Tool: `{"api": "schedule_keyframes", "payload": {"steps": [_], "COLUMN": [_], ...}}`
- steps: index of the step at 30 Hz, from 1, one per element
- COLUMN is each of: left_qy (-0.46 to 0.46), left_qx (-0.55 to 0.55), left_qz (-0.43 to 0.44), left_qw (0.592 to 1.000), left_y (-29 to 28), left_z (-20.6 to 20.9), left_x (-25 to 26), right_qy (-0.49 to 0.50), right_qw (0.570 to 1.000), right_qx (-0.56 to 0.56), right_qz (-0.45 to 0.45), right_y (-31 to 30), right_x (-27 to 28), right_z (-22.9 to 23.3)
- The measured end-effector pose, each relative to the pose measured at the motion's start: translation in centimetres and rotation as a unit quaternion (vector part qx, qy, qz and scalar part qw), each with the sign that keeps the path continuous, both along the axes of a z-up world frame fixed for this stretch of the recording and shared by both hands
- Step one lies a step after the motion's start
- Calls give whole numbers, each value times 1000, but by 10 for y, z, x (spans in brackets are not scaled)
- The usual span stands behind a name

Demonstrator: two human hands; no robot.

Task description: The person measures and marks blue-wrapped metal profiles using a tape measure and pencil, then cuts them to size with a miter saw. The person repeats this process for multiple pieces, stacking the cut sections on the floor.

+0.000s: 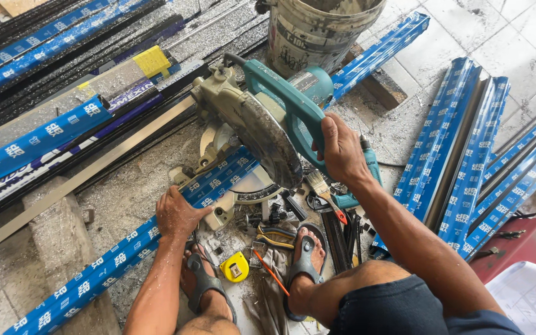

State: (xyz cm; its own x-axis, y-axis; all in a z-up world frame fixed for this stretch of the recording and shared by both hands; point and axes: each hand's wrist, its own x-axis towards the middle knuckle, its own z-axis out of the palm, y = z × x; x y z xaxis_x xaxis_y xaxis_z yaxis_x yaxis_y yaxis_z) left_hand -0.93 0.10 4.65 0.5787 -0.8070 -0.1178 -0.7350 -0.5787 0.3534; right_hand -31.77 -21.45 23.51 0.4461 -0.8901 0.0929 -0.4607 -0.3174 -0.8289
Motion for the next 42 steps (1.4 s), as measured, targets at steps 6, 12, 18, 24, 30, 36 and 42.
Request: {"api": "schedule_keyframes", "payload": {"steps": [6, 12, 18, 24, 30, 36, 42], "left_qy": [11, 18, 13, 11, 7, -9, -6], "left_qx": [5, 5, 10, -3, -18, -5, -2], "left_qz": [3, 2, 0, -2, 3, -8, -4], "left_qw": [1000, 1000, 1000, 1000, 1000, 1000, 1000], "left_y": [1, 0, 0, 0, 2, 2, 1], "left_z": [5, 9, 6, 6, 4, 1, 0], "left_x": [-2, -1, 0, -1, -1, 1, 1], "right_qy": [4, 0, 0, 0, 1, -5, -8], "right_qw": [1000, 1000, 1000, 1000, 1000, 1000, 1000], "right_qx": [-3, -4, -6, -10, -4, 1, -6], "right_qz": [1, -5, -6, -4, -8, -15, -13], "right_y": [1, 2, 1, 0, 4, 7, 5], "right_x": [-1, 1, -1, -2, -1, -1, -4], "right_z": [-5, -1, -6, -9, -4, -1, -11]}}
